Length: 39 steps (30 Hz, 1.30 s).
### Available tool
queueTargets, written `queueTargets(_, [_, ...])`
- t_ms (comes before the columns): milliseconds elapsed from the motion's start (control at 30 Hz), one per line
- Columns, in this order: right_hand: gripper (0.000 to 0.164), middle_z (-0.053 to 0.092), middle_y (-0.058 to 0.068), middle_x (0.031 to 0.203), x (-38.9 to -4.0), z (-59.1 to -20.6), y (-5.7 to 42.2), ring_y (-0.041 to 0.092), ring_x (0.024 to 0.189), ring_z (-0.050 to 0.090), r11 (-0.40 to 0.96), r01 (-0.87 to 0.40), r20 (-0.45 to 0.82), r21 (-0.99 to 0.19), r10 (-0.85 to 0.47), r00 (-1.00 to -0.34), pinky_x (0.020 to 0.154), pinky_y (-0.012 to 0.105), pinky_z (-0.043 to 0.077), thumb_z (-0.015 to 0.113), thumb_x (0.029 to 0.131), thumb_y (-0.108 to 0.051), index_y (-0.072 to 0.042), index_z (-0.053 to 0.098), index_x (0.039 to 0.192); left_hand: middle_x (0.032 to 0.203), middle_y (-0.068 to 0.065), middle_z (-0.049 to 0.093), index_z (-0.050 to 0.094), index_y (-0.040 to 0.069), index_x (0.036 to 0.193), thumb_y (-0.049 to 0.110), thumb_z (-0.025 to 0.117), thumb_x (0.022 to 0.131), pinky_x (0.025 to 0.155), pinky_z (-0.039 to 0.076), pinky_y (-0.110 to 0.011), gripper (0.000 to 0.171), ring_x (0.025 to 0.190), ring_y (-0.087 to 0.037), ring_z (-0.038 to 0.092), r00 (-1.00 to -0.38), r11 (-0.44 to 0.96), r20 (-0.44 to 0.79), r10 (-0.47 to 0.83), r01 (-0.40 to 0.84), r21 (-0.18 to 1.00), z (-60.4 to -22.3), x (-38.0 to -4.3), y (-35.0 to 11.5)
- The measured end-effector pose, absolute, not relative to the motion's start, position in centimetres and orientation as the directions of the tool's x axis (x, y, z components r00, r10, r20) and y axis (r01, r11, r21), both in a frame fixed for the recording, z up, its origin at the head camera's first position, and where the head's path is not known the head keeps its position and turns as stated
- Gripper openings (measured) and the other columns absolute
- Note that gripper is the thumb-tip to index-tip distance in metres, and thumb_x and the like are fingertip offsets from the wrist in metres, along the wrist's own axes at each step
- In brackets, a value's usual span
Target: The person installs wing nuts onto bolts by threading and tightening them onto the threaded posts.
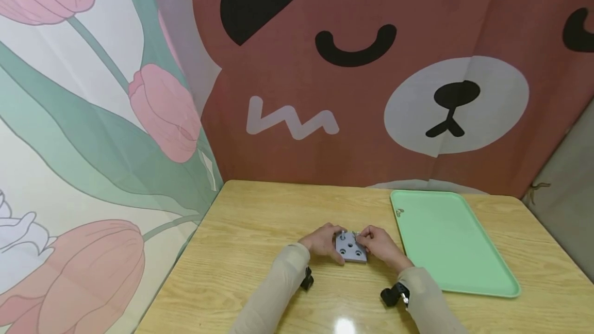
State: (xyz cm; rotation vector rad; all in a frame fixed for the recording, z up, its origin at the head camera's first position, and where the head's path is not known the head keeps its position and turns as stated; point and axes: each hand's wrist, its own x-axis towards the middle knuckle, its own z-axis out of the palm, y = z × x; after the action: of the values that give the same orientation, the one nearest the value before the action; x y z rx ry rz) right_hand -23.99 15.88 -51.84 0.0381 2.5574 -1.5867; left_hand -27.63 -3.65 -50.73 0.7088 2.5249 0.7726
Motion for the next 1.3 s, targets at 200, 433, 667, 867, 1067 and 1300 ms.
queueTargets(200, [0.011, 0.052, 0.006, 0.077, -23.91, -51.73, 15.87, 0.017, 0.066, 0.048, 0.416, 0.118, -0.146, -0.902, -0.036, -0.989, 0.059, 0.029, 0.040, 0.053, 0.092, -0.010, -0.001, 0.058, 0.087, 0.108, 0.004, 0.047, 0.052, 0.020, 0.134, 0.029, 0.090, 0.062, 0.084, 0.039, -0.025, 0.081, 0.088, -0.008, 0.045, -0.791, 0.712, -0.217, 0.573, 0.348, 0.610, -50.63, -27.49, -3.63])
queueTargets(433, [0.009, 0.053, 0.006, 0.077, -23.86, -51.85, 15.91, 0.017, 0.065, 0.049, 0.421, 0.110, -0.143, -0.900, -0.047, -0.989, 0.058, 0.029, 0.041, 0.053, 0.093, -0.008, 0.000, 0.057, 0.090, 0.111, 0.004, 0.047, 0.051, 0.020, 0.134, 0.031, 0.089, 0.063, 0.084, 0.038, -0.024, 0.082, 0.090, -0.007, 0.045, -0.788, 0.712, -0.217, 0.577, 0.354, 0.606, -50.59, -27.37, -3.69])
queueTargets(667, [0.025, 0.051, 0.006, 0.070, -23.85, -51.77, 15.81, 0.016, 0.060, 0.048, 0.420, 0.084, -0.112, -0.904, -0.043, -0.993, 0.055, 0.028, 0.040, 0.062, 0.090, -0.012, 0.002, 0.051, 0.108, 0.108, 0.004, 0.046, 0.052, 0.020, 0.133, 0.031, 0.089, 0.063, 0.081, 0.039, -0.025, 0.080, 0.086, -0.008, 0.045, -0.787, 0.708, -0.212, 0.579, 0.357, 0.610, -50.50, -27.42, -3.70])
queueTargets(867, [0.012, 0.052, 0.006, 0.075, -23.97, -51.69, 15.69, 0.017, 0.065, 0.049, 0.441, 0.099, -0.127, -0.892, -0.033, -0.991, 0.058, 0.028, 0.040, 0.059, 0.092, -0.013, -0.001, 0.056, 0.093, 0.110, 0.004, 0.047, 0.051, 0.019, 0.134, 0.031, 0.089, 0.063, 0.083, 0.039, -0.025, 0.081, 0.088, -0.007, 0.045, -0.786, 0.709, -0.209, 0.582, 0.364, 0.604, -50.51, -27.60, -3.82])
queueTargets(1067, [0.012, 0.052, 0.007, 0.077, -24.15, -51.72, 15.59, 0.018, 0.065, 0.049, 0.399, 0.134, -0.152, -0.907, -0.014, -0.988, 0.057, 0.029, 0.041, 0.048, 0.094, -0.008, 0.001, 0.054, 0.088, 0.110, 0.005, 0.047, 0.051, 0.019, 0.134, 0.030, 0.090, 0.063, 0.084, 0.039, -0.025, 0.082, 0.090, -0.007, 0.045, -0.789, 0.709, -0.210, 0.577, 0.357, 0.607, -50.55, -27.61, -3.78])
queueTargets(1300, [0.022, 0.052, 0.007, 0.072, -24.35, -52.37, 15.87, 0.017, 0.061, 0.049, 0.418, 0.101, -0.124, -0.903, -0.027, -0.992, 0.056, 0.030, 0.040, 0.058, 0.089, -0.007, 0.002, 0.051, 0.109, 0.108, 0.005, 0.047, 0.051, 0.019, 0.135, 0.030, 0.089, 0.063, 0.081, 0.039, -0.025, 0.082, 0.087, -0.008, 0.045, -0.788, 0.708, -0.213, 0.577, 0.353, 0.611, -50.74, -27.55, -3.68])
